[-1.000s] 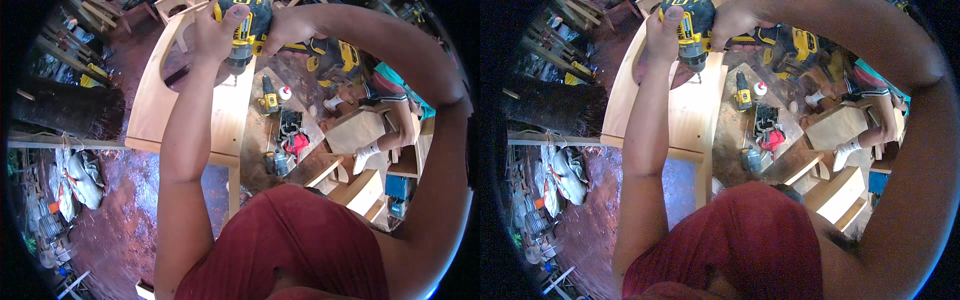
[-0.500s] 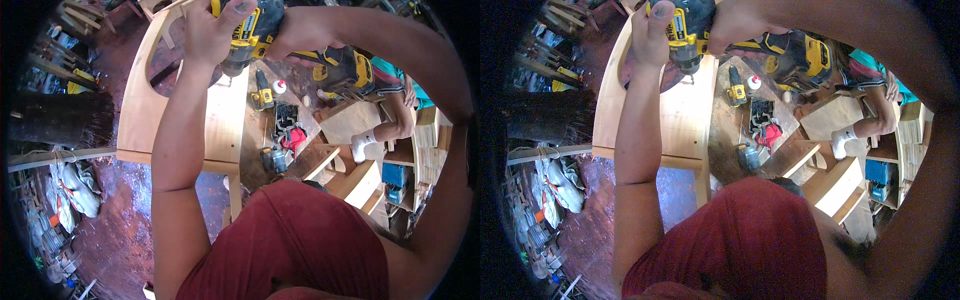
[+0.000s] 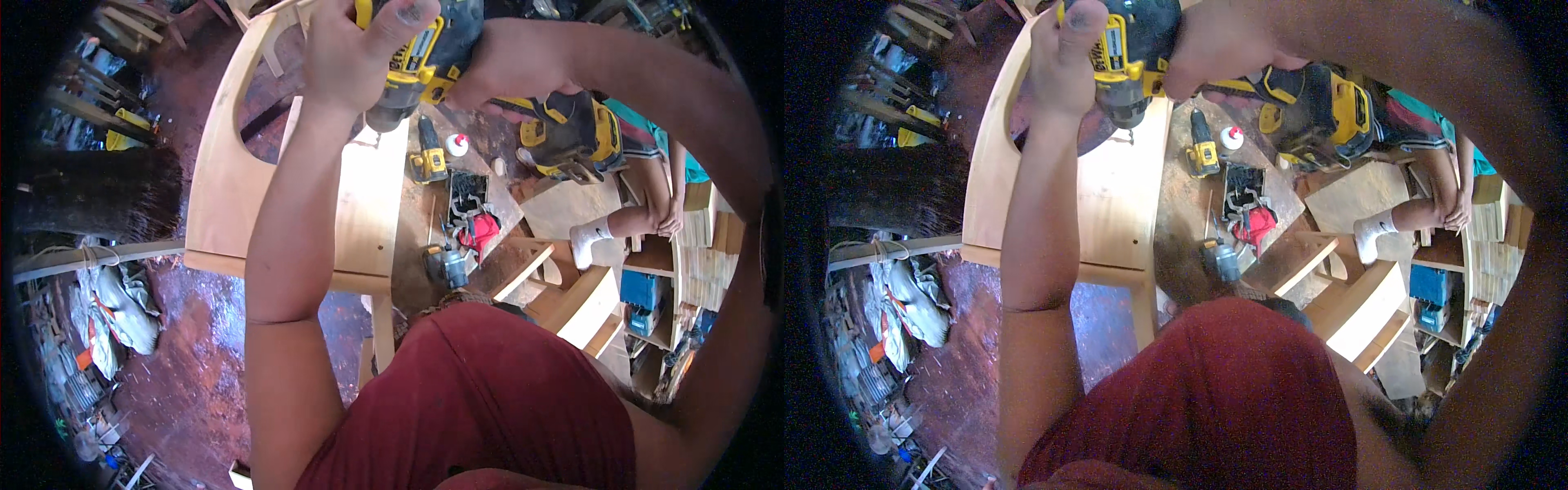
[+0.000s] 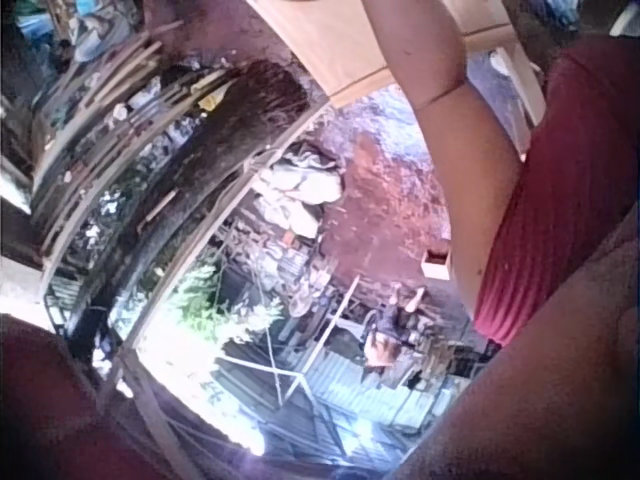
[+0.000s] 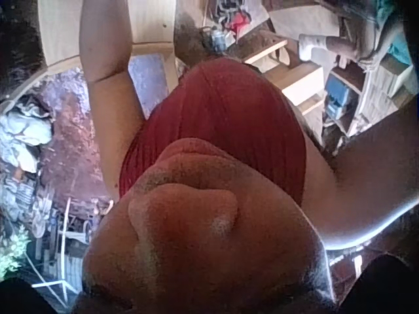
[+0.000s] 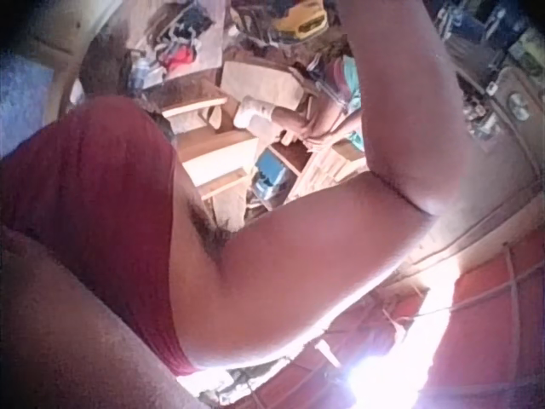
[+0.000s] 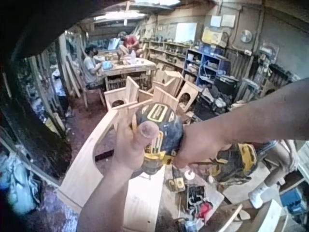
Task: The person assembles a wooden chair by fastening components with an impact driver, lifting and turning the wooden structure, drilling holes with a power drill, and driving screws into the holes with an impact driver.
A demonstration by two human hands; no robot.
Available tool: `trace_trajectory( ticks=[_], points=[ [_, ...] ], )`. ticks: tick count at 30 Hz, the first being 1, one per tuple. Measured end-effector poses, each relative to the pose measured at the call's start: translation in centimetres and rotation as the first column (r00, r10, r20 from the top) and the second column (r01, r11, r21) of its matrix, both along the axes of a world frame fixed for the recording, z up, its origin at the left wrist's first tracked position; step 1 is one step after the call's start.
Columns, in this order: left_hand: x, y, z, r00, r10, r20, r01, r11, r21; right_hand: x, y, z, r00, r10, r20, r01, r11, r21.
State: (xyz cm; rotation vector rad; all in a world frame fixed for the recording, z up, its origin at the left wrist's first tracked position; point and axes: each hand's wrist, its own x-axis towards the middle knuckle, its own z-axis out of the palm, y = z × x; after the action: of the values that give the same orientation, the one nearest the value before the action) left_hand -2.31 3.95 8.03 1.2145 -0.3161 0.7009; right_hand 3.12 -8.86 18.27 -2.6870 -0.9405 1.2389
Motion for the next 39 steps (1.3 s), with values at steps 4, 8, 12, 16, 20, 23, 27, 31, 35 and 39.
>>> trace_trajectory(
  ticks=[4, 8, 12, 16, 20, 23, 27, 31, 35, 39],
  points=[
    [0.4, 1.5, -1.7, 0.991, 0.13, 0.012, -0.129, 0.959, 0.254, -0.2, -0.8, -0.6, 0.994, -0.066, -0.083, 0.079, 0.982, 0.174],
    [-0.3, 0.9, -0.9, 0.991, 0.132, -0.028, -0.125, 0.975, 0.181, -0.8, -0.2, 0.0, 0.995, -0.04, -0.096, 0.054, 0.987, 0.15],
    [0.1, 1.2, -1.3, 0.994, 0.088, 0.056, -0.095, 0.988, 0.124, -0.6, 0.1, -0.1, 0.999, 0.016, -0.036, -0.012, 0.993, 0.116],
    [0.1, 1.8, -1.8, 0.987, 0.151, 0.051, -0.158, 0.968, 0.197, -0.7, 0.1, -0.6, 1.0, 0.011, -0.022, -0.007, 0.989, 0.146],
    [0.4, 1.7, -1.9, 0.986, 0.148, 0.078, -0.162, 0.96, 0.228, -0.9, 0.1, -0.2, 0.999, 0.01, 0.045, -0.011, 1.0, 0.021],
    [0.1, 1.4, -1.8, 0.999, 0.05, 0.016, -0.052, 0.989, 0.136, -0.7, 0.1, -0.4, 1.0, 0.023, 0.015, -0.023, 0.998, 0.056],
    [-0.1, 1.9, -2.5, 0.993, 0.108, 0.047, -0.113, 0.984, 0.137, -0.6, 0.7, -0.9, 0.998, 0.054, 0.011, -0.055, 0.996, 0.066],
    [0.4, 1.7, -2.0, 0.988, 0.132, 0.085, -0.148, 0.966, 0.211, -1.4, 0.5, 0.1, 0.998, 0.033, 0.051, -0.033, 0.999, -0.001],
    [0.5, 1.6, -2.3, 0.987, 0.131, 0.088, -0.144, 0.976, 0.165, -0.8, 0.3, -0.6, 0.998, 0.052, 0.027, -0.053, 0.998, 0.04],
    [0.2, 1.3, -2.0, 0.992, 0.117, 0.056, -0.123, 0.983, 0.139, -0.5, 0.3, -1.1, 0.999, 0.039, -0.007, -0.038, 0.994, 0.099]
  ],
)
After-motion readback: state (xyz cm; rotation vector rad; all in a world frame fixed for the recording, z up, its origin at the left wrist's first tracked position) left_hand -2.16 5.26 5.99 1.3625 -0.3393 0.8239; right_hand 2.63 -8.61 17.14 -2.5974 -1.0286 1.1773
